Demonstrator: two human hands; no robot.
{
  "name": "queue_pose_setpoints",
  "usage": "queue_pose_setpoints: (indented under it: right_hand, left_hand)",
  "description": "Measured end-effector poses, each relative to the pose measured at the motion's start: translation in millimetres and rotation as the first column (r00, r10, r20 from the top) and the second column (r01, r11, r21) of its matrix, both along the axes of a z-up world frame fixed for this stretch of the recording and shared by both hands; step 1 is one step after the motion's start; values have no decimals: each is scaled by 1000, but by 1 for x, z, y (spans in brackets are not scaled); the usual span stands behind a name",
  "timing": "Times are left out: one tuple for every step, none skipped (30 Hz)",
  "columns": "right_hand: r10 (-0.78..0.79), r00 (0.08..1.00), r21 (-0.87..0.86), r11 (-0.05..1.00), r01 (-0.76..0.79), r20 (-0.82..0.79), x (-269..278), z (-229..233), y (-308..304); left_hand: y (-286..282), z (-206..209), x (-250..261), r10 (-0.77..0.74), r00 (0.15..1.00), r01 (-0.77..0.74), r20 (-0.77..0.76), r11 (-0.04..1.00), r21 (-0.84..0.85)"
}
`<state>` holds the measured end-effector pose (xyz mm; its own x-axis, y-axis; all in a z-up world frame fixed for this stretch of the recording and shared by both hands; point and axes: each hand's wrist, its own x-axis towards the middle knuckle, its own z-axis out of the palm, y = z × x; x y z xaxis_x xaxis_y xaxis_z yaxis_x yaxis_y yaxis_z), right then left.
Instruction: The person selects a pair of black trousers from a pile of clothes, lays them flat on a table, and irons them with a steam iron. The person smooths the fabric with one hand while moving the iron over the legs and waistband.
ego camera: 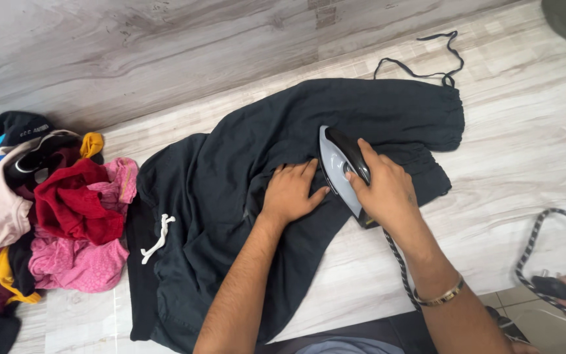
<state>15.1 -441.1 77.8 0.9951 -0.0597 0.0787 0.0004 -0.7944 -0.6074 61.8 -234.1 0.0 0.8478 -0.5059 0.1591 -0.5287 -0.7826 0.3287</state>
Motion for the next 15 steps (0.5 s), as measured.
queue_pose_setpoints:
  right_hand:
    - [3, 1000, -12, 1000, -3, 25, 0, 0, -1]
    - [7, 999, -24, 1000, -6, 50, 0, 0, -4]
    - [13, 996, -28, 1000, -10, 84, 1, 0, -2]
    - [8, 998, -25, 1000, -7, 55, 0, 0, -1]
    - [2, 1000, -21, 1000, -2, 31, 1, 1, 1]
    - [-3, 1000, -18, 1000, 3, 8, 0, 1, 4]
    - [-11, 1000, -24, 1000, 11, 4, -6, -1, 3]
    - [-20, 1000, -29, 999, 20, -1, -13, -6, 4]
    - [-26, 1000, -35, 999, 26, 0, -18, -12, 5]
    - [-39, 999, -51, 998, 39, 8, -22, -17, 3]
    - [-47, 999, -65, 997, 48, 11, -26, -21, 4]
    - [-56, 998, -79, 995, 57, 15, -28, -24, 1]
    - [-61, 998, -80, 995, 64, 35, -30, -29, -4]
    - [-67, 996, -82, 994, 71, 55, -30, -31, -12]
    - [-70, 995, -84, 994, 76, 78, -27, -31, -22]
  left_hand:
    - [-1, -4, 0, 7, 1000, -7, -27, 1000, 4]
    - [-2, -7, -2, 15, 998, -14, -54, 1000, 9]
    - [0, -9, -3, 10, 999, -9, -47, 1000, 10]
    - [1, -9, -4, 5, 999, -5, -40, 1000, 12]
    - [2, -6, -2, -1, 1000, 1, -26, 1000, 13]
    - [5, -3, 1, 4, 1000, -3, -22, 1000, 29]
    - [3, -4, -1, 0, 1000, 1, -29, 999, 35]
    - [2, -4, -3, -3, 999, 5, -36, 999, 41]
    - [2, -4, -3, -34, 999, 35, -27, 998, 52]
    - [3, -3, -2, -64, 998, 65, -18, 996, 63]
    - [8, 1, -2, -90, 996, 90, -13, 993, 78]
    - [11, 4, -3, -99, 995, 99, -8, 993, 62]
    - [14, 4, -7, -112, 994, 113, -8, 992, 52]
    - [14, 4, -12, -126, 992, 126, -8, 991, 41]
    - [13, 6, -17, -125, 990, 124, 61, 992, 21]
